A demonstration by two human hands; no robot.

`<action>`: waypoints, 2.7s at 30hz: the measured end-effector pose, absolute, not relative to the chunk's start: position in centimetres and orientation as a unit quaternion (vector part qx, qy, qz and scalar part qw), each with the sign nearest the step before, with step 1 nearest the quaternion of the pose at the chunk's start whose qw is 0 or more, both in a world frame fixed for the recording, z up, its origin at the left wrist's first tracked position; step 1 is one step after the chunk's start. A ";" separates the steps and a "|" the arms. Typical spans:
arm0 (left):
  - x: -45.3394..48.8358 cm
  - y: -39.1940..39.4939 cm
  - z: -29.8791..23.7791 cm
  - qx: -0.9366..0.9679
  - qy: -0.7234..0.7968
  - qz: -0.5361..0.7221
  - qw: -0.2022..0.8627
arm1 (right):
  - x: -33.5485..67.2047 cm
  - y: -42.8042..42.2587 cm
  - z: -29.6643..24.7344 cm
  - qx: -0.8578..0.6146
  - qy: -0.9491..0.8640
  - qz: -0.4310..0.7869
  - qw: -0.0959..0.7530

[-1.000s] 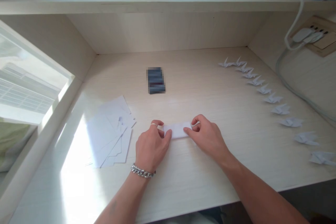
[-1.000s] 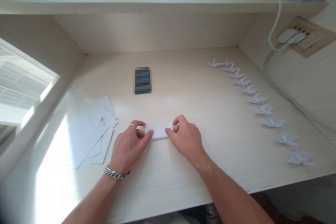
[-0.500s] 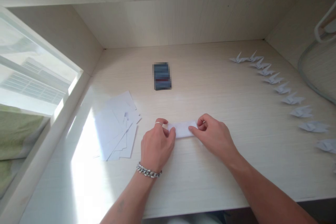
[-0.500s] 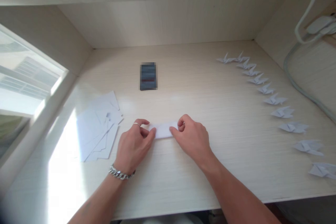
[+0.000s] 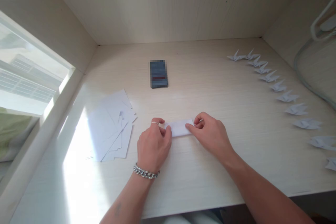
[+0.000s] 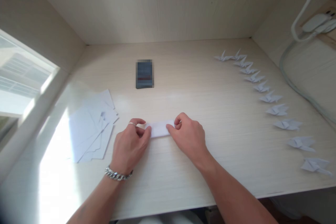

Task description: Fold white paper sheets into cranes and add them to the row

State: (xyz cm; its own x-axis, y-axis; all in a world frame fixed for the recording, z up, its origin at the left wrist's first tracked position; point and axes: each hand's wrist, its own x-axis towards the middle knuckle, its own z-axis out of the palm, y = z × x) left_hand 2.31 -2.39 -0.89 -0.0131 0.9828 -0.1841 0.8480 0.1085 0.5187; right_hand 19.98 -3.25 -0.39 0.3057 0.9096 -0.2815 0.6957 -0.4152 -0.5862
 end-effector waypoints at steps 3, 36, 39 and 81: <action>2.4 -2.4 -1.0 0.661 0.700 0.124 0.241 | 19.9 -3.1 -0.3 -0.790 -0.512 0.287 0.175; 2.4 -2.4 -1.0 0.627 0.730 0.123 0.243 | 19.6 -3.3 -0.7 -0.795 -0.515 0.256 0.195; 2.5 -2.3 -1.0 0.629 0.730 0.118 0.240 | 19.7 -3.2 -0.7 -0.794 -0.514 0.258 0.196; 2.4 -2.3 -0.7 0.614 0.732 0.138 0.261 | 20.0 -2.9 -0.7 -0.789 -0.523 0.259 0.191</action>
State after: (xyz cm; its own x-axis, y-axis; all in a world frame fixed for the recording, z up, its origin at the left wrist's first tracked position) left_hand 2.45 -2.33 -0.73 -0.1087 0.9712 -0.2122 0.8272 0.2067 0.5225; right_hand 19.96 -2.89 -0.71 0.3192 0.9244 -0.2088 0.7263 -0.3801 -0.5727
